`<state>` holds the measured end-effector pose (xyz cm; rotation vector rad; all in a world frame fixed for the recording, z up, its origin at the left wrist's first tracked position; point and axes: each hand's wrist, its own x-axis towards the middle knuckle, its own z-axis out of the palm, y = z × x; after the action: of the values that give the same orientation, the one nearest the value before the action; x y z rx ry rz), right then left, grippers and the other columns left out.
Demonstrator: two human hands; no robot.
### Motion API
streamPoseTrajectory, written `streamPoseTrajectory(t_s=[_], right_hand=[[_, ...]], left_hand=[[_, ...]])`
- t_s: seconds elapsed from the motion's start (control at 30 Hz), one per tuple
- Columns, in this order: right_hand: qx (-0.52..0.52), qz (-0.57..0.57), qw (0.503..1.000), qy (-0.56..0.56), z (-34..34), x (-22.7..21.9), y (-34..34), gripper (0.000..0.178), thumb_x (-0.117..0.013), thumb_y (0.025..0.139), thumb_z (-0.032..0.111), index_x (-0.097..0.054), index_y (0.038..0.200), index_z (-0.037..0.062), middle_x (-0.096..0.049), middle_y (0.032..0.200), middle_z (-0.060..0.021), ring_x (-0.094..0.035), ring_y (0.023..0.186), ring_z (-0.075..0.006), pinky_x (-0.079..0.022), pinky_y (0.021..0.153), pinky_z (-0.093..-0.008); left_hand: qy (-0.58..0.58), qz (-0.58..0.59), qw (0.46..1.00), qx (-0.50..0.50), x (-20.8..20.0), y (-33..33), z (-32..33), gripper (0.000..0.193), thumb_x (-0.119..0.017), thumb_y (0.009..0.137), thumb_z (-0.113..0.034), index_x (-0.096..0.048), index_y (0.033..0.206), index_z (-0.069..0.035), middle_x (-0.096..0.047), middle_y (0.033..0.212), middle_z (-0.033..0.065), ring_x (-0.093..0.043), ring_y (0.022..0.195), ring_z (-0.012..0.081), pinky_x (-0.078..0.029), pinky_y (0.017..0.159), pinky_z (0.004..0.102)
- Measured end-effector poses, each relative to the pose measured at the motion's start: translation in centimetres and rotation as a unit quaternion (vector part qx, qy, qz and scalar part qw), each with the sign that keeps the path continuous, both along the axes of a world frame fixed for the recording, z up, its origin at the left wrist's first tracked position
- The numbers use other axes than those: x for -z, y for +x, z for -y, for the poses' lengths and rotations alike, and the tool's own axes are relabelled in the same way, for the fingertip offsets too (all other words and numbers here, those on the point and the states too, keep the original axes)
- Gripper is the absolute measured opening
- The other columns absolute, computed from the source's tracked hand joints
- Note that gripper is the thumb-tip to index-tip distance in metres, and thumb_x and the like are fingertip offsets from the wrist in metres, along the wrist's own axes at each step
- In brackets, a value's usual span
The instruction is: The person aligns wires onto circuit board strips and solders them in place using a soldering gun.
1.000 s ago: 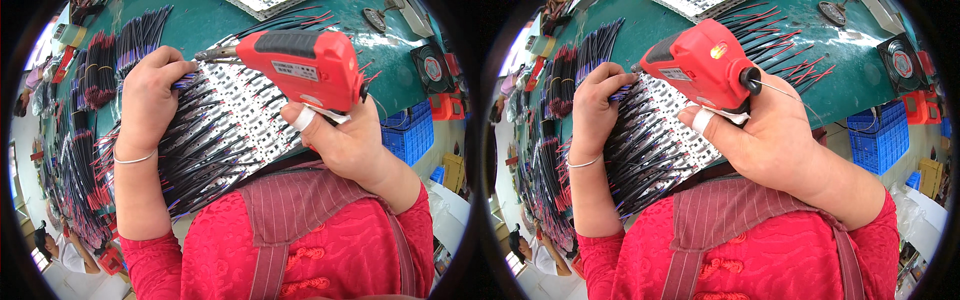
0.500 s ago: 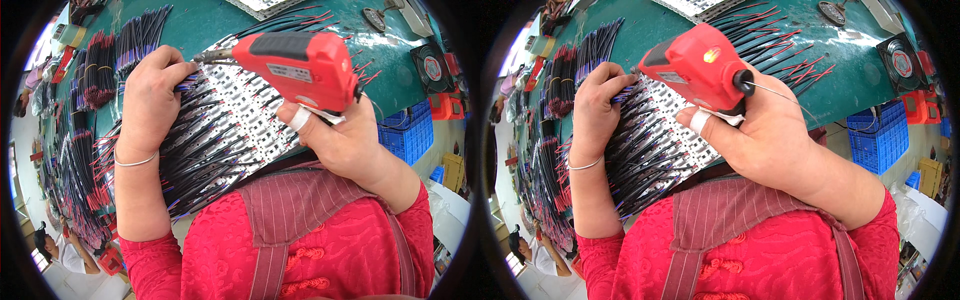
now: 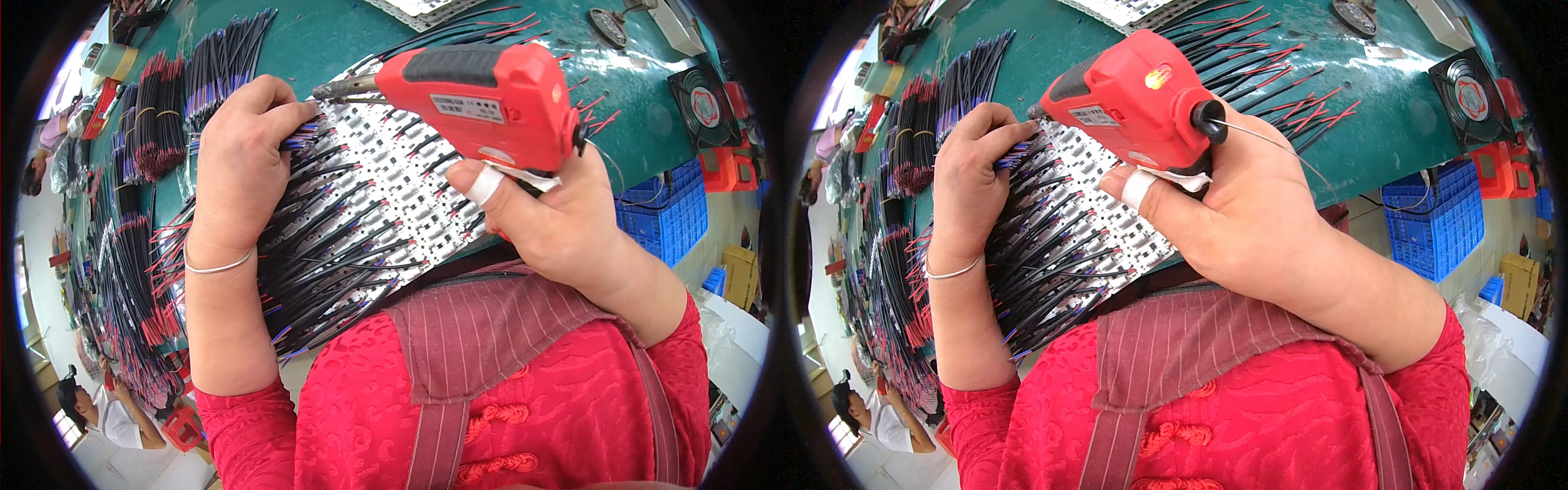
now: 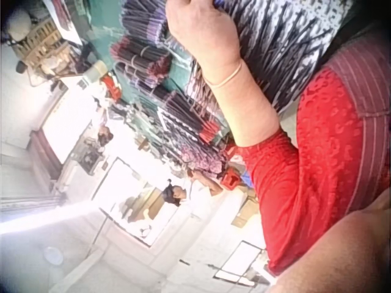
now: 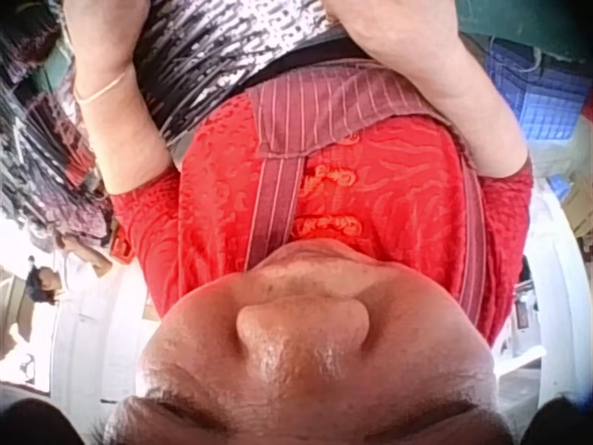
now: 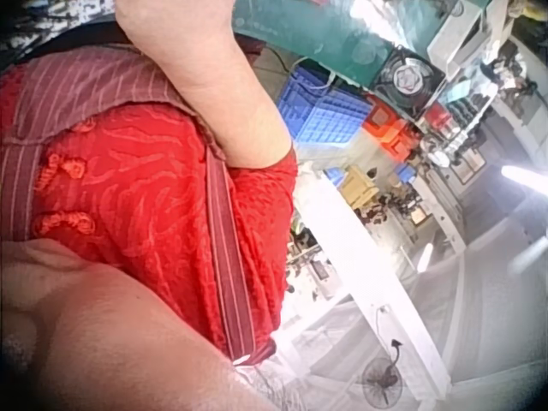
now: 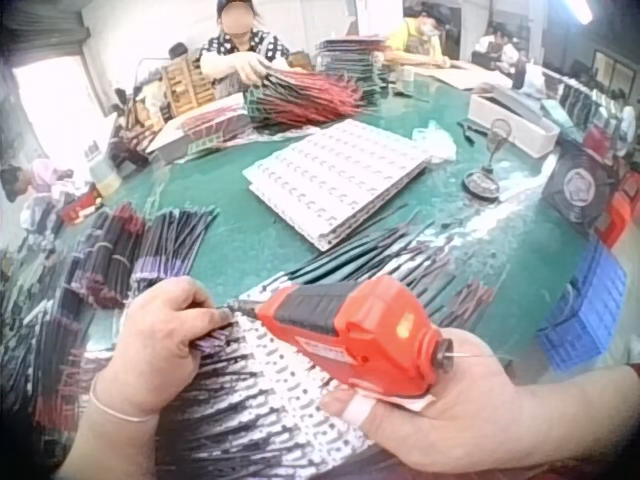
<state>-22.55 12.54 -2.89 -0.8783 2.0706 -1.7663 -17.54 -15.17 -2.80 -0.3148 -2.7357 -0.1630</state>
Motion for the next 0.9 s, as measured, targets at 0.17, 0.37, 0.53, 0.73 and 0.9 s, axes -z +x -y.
streamPoseTrajectory(t_s=[0.17,0.37,0.53,0.73,0.9], right_hand=[[-0.006,-0.065,0.998,-0.024,0.2,1.3,-0.9,0.027,-0.075,0.094,0.014,-0.069,0.116,-0.0017,-0.071,0.090,-0.0023,-0.059,0.064,-0.0061,-0.049,0.056,-0.0240],[0.010,-0.015,1.000,-0.013,0.0,-0.3,0.0,0.025,-0.075,0.095,0.013,-0.069,0.114,-0.0010,-0.073,0.095,-0.0050,-0.060,0.064,-0.0057,-0.049,0.055,-0.0230],[0.044,0.032,0.997,-0.062,0.0,-0.3,-0.3,0.025,-0.074,0.096,0.015,-0.069,0.116,0.0003,-0.073,0.101,-0.0062,-0.059,0.063,-0.0049,-0.048,0.054,-0.0215],[0.015,0.097,0.993,-0.061,0.2,0.1,0.2,0.027,-0.071,0.098,0.015,-0.067,0.120,0.0010,-0.073,0.107,-0.0056,-0.056,0.062,-0.0036,-0.047,0.054,-0.0200],[0.015,0.106,0.994,-0.032,0.1,-0.3,0.3,0.025,-0.072,0.097,0.014,-0.069,0.117,-0.0003,-0.072,0.094,-0.0042,-0.056,0.060,-0.0043,-0.047,0.054,-0.0216]], left_hand=[[-0.002,-0.004,1.000,0.003,0.0,-0.2,0.0,0.034,-0.068,0.065,0.011,-0.076,0.093,-0.006,-0.065,0.091,0.0076,-0.066,0.087,0.0291,-0.054,0.078,0.0394],[-0.003,-0.007,1.000,0.004,-0.1,-0.2,-0.1,0.031,-0.067,0.068,0.009,-0.077,0.093,-0.006,-0.065,0.090,0.0075,-0.066,0.086,0.0288,-0.054,0.077,0.0393],[-0.007,-0.008,1.000,0.000,-0.1,0.0,-0.1,0.029,-0.066,0.071,0.008,-0.077,0.094,-0.006,-0.065,0.090,0.0077,-0.066,0.086,0.0290,-0.054,0.077,0.0389],[-0.002,-0.003,1.000,0.004,-0.2,-0.1,-0.2,0.034,-0.066,0.067,0.011,-0.077,0.095,-0.006,-0.065,0.090,0.0082,-0.066,0.086,0.0292,-0.054,0.078,0.0398],[-0.001,-0.002,1.000,0.000,-0.1,0.1,-0.2,0.036,-0.067,0.066,0.011,-0.076,0.096,-0.005,-0.065,0.090,0.0085,-0.065,0.087,0.0296,-0.054,0.078,0.0400]])
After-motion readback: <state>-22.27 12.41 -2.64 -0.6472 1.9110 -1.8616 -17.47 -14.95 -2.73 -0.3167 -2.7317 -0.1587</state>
